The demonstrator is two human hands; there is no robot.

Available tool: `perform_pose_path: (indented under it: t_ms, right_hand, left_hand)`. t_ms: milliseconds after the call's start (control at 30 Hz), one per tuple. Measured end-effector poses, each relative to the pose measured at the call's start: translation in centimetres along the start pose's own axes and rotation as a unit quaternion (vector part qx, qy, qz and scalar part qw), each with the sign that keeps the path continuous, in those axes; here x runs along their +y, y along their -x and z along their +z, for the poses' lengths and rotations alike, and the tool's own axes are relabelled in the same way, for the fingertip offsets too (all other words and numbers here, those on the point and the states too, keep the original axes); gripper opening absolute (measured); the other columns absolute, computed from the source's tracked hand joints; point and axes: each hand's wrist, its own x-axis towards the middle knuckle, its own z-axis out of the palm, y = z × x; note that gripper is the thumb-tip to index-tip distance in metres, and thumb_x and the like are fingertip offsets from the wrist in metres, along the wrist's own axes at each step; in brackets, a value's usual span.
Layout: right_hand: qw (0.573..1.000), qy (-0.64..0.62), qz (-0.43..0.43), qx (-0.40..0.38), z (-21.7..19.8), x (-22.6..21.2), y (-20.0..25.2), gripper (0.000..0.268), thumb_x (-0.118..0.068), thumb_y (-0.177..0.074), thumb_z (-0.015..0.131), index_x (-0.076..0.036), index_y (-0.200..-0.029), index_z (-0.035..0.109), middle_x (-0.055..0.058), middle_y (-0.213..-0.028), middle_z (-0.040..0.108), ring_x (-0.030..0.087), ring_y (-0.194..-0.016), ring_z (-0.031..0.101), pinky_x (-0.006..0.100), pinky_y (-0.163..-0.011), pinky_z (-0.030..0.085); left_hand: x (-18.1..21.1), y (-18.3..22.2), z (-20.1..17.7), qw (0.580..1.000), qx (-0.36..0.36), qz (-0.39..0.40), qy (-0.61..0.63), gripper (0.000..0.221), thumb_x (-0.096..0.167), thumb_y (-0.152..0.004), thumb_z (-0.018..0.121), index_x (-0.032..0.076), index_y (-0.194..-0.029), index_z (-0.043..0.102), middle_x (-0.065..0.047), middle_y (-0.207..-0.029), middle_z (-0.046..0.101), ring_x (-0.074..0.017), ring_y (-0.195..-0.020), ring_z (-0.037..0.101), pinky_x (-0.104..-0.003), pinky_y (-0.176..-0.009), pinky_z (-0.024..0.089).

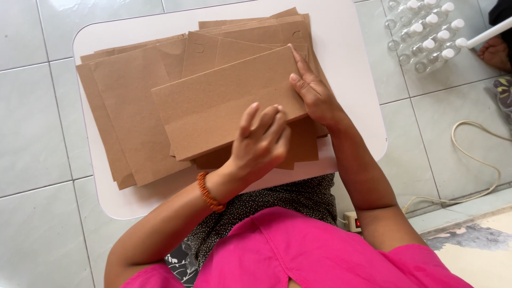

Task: The person folds flat cardboard sheets along pre-scored lines to form rectangular boxes. They insert the folded pieces into a base and tuck flaps to secure the structure, repeating the process for multiple units.

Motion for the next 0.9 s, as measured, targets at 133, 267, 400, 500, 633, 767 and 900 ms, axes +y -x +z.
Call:
perform_pose_path:
  t_ms: [133,267,400,500,633,767,900]
  right_hand:
    - [1.000,-0.004,0.006,-0.009,-0.4,0.1,-0.1,0.086,-0.071,-0.100,0.021,-0.013,-0.164,0.013,0.011,-0.174,0.005,0.024,-0.162,0.000,0.041,-0.131,0.001]
    - [0.998,-0.049,0.005,-0.051,-0.6,-0.5,-0.1,0.094,-0.076,-0.096,0.016,-0.012,-0.164,0.006,0.007,-0.174,-0.003,0.022,-0.162,-0.009,0.041,-0.131,-0.006]
    - [0.998,-0.030,0.017,-0.054,-0.3,-0.6,0.0,0.079,-0.056,-0.105,0.041,-0.018,-0.164,0.007,0.008,-0.175,0.000,0.021,-0.162,0.000,0.039,-0.130,0.003]
    - [0.997,-0.019,-0.025,-0.068,-0.3,0.6,-0.2,0.073,-0.029,-0.109,0.048,-0.010,-0.164,0.004,0.010,-0.175,0.000,0.021,-0.162,0.000,0.037,-0.132,0.005]
    - [0.997,-0.020,-0.002,-0.070,-0.4,-0.5,-0.2,0.071,-0.024,-0.109,0.048,-0.013,-0.164,0.005,0.008,-0.175,0.001,0.021,-0.162,0.002,0.036,-0.130,0.008]
    - [0.998,-0.020,0.026,-0.058,-0.2,-0.6,-0.2,0.072,-0.026,-0.107,0.048,-0.012,-0.164,0.005,0.009,-0.175,0.002,0.022,-0.162,0.002,0.037,-0.130,0.007]
    - [0.998,-0.036,0.029,-0.048,-0.1,-0.7,-0.2,0.072,-0.026,-0.107,0.048,-0.011,-0.164,0.007,0.010,-0.174,0.002,0.022,-0.162,0.002,0.037,-0.130,0.008]
  left_hand:
    - [2.1,-1.7,3.1,1.000,0.005,0.014,0.013,0.025,0.002,-0.095,0.064,0.015,-0.073,0.067,-0.003,-0.089,0.066,-0.0201,-0.095,0.062,-0.041,-0.122,0.026]
    - [3.1,-2.2,4.5,0.999,0.041,-0.008,0.007,0.028,0.001,-0.093,0.060,0.014,-0.070,0.067,-0.006,-0.082,0.065,-0.0215,-0.090,0.063,-0.040,-0.117,0.036]
    - [1.9,-1.4,3.1,0.998,0.017,-0.012,0.051,0.020,0.000,-0.093,0.064,0.012,-0.079,0.073,-0.003,-0.085,0.065,-0.0207,-0.092,0.065,-0.042,-0.118,0.032]
    - [0.3,0.2,0.5,0.998,-0.020,-0.007,0.054,0.012,0.003,-0.096,0.069,0.009,-0.091,0.078,-0.006,-0.113,0.071,-0.0197,-0.102,0.067,-0.044,-0.122,0.025]
    - [-2.9,2.5,-4.4,0.997,-0.058,-0.016,0.057,0.012,-0.001,-0.095,0.076,0.008,-0.102,0.079,-0.006,-0.116,0.072,-0.0214,-0.106,0.067,-0.048,-0.117,0.030]
    - [-4.9,5.4,-9.5,0.988,-0.089,-0.123,0.014,0.011,0.018,-0.100,0.083,0.014,-0.094,0.075,-0.002,-0.111,0.078,-0.0233,-0.107,0.071,-0.045,-0.116,0.027]
    - [-5.4,9.3,-12.2,0.967,-0.084,-0.237,-0.037,0.012,0.017,-0.099,0.083,0.007,-0.104,0.079,-0.013,-0.119,0.077,-0.0289,-0.111,0.069,-0.042,-0.115,0.031]
